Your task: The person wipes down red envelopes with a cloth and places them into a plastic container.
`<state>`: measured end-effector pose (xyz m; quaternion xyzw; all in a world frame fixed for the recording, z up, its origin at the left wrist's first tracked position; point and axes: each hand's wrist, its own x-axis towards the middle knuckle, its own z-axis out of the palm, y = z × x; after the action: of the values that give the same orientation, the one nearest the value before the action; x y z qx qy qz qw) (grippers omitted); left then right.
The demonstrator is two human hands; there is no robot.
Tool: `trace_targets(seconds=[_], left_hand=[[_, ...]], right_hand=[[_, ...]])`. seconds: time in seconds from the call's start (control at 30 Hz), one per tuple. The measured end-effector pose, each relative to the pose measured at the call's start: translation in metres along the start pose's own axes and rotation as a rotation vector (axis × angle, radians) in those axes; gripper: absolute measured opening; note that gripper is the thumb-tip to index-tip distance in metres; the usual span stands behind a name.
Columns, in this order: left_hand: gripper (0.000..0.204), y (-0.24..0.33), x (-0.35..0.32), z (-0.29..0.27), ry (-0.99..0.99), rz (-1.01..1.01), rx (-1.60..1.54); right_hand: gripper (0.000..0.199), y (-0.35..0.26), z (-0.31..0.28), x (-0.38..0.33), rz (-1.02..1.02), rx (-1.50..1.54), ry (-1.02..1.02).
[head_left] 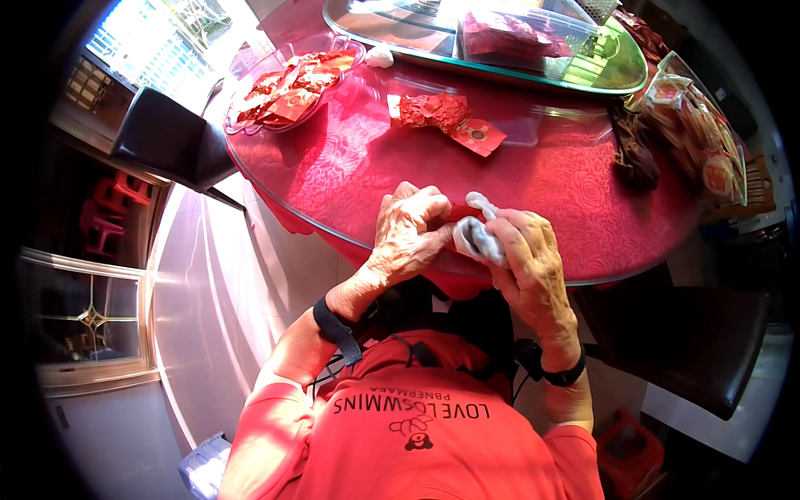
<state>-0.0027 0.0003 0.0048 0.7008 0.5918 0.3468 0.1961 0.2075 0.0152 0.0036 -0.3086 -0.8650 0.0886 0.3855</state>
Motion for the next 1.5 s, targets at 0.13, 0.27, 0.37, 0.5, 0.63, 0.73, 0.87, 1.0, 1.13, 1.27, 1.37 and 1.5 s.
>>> trace_targets(seconds=[0.13, 0.27, 0.37, 0.5, 0.63, 0.73, 0.87, 1.0, 1.13, 1.27, 1.37, 1.5], left_hand=[[0.027, -0.002, -0.001, 0.001, 0.043, 0.003, -0.037], [0.017, -0.009, -0.003, -0.002, 0.029, -0.090, -0.353], [0.005, 0.007, 0.000, -0.013, -0.017, -0.291, -0.919], [0.017, 0.029, -0.003, -0.004, -0.043, -0.453, -1.067], [0.020, 0.034, 0.002, -0.001, -0.101, -0.674, -1.275], [0.022, -0.006, -0.004, 0.009, -0.255, -0.439, -1.552], [0.014, -0.005, -0.007, -0.004, -0.282, -0.199, -1.180], [0.012, 0.018, -0.007, 0.005, 0.060, -0.594, -1.650], [0.018, -0.014, -0.015, 0.011, -0.080, -0.104, -1.384], [0.048, 0.005, -0.012, 0.002, -0.215, -0.290, -1.734], [0.038, -0.028, -0.016, 0.017, -0.297, -0.178, -1.600], [0.030, -0.023, -0.019, 0.012, -0.227, -0.137, -1.364]], right_hand=[[0.043, 0.006, -0.026, -0.022, 0.031, 0.009, -0.071], [0.039, 0.010, -0.043, -0.040, 0.125, -0.069, -0.016], [0.036, 0.010, -0.044, -0.041, 0.340, 0.001, 0.197], [0.036, -0.014, -0.017, -0.010, 0.246, 0.019, 0.366], [0.046, -0.032, 0.024, 0.020, 0.146, -0.197, 0.126], [0.041, -0.031, 0.040, 0.019, 0.026, -0.220, 0.105], [0.035, -0.033, 0.027, 0.010, -0.068, -0.019, -0.061], [0.035, -0.036, 0.014, -0.001, -0.096, 0.233, -0.130], [0.037, -0.032, -0.007, -0.006, 0.101, 0.609, -0.067], [0.044, -0.034, -0.003, 0.020, 0.276, 0.337, 0.176], [0.044, -0.031, 0.032, 0.028, 0.099, -0.151, -0.001], [0.049, -0.036, 0.035, 0.016, 0.017, -0.152, -0.058]])
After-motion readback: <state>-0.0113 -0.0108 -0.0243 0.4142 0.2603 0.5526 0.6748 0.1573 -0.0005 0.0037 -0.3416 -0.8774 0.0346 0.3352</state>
